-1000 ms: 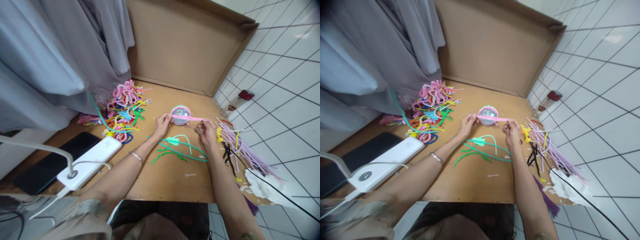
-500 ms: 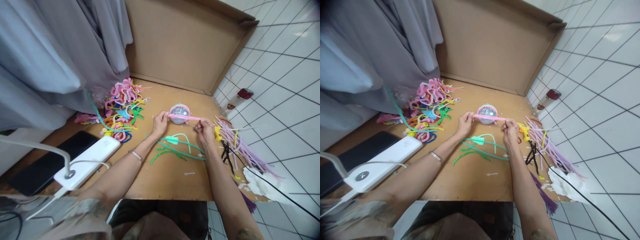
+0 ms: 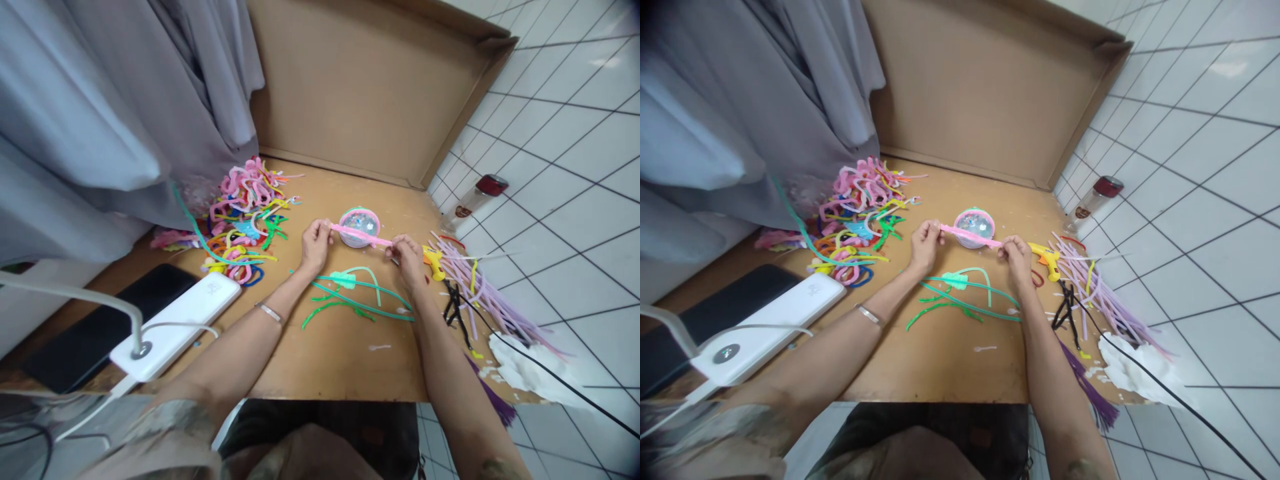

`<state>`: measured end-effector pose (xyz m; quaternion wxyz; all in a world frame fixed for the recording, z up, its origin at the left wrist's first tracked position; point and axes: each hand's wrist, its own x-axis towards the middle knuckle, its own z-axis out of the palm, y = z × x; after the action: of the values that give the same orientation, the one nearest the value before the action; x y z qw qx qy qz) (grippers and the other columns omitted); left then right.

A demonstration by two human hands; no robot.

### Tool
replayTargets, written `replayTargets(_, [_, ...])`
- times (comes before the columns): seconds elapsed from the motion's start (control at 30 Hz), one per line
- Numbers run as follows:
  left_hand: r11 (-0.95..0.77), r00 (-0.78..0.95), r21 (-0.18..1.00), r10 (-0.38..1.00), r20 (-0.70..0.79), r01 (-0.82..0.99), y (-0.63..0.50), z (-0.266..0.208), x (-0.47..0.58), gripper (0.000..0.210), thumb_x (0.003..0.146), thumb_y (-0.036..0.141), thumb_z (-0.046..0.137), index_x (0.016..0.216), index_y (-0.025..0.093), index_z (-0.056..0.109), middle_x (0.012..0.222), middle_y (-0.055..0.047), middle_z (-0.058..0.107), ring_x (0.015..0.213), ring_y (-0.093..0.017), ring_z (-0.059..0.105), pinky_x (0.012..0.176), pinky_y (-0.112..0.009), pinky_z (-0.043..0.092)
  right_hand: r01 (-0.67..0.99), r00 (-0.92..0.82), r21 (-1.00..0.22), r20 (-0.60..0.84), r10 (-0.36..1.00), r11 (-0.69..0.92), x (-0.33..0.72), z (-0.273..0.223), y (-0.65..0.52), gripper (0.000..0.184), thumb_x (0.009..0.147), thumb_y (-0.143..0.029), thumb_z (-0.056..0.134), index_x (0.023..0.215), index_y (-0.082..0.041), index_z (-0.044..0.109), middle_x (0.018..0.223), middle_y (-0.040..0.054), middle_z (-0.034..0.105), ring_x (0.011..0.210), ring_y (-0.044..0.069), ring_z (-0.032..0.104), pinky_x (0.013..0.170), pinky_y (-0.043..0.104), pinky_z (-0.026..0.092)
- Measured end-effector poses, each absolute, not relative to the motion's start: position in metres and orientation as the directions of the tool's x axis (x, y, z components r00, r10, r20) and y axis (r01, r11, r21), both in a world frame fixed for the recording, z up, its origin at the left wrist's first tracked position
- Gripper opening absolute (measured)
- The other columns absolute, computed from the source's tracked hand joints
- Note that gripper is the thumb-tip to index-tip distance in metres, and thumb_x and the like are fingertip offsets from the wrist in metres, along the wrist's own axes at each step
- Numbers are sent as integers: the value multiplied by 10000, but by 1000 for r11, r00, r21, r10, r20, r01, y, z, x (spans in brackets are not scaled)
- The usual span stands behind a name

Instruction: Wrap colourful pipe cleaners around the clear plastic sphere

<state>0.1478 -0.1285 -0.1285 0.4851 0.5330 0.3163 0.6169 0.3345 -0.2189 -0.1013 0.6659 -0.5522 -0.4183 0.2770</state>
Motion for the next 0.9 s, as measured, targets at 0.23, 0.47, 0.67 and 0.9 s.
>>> replayTargets(0.23, [-378,49,917,921,386,-127,-136,-123,145,432,943,485,520,626,201,447,551,47,430,563,-103,399,597,-245,366,564,275,-794,440,855,227,324,-98,-225,137,795,-335,586,727,-227,634,697,-19,638,659,157,535,652,275,423])
replayTargets(0.47, [-414,107,904,899,424,-103,-148,-120,150,432,912,450,561,600,198,400,572,57,344,566,-95,324,570,-247,318,739,91,-613,500,861,278,286,-98,-231,213,849,-393,637,978,-246,720,936,70,749,848,241,652,804,338,466])
replayTargets(0.67, [-380,82,916,916,392,-127,-144,-125,151,500,902,547,557,585,204,381,540,56,358,542,-94,334,548,-252,313,745,139,-622,499,855,241,278,-108,-231,232,910,-350,522,829,-247,712,653,17,668,613,188,584,648,291,423])
replayTargets(0.9, [-312,265,903,882,391,-295,-145,-130,154,556,886,693,482,654,191,533,531,29,476,509,-98,428,554,-256,376,651,233,-724,478,847,229,279,-112,-230,259,913,-386,514,783,-242,685,604,-7,605,542,158,518,583,278,383])
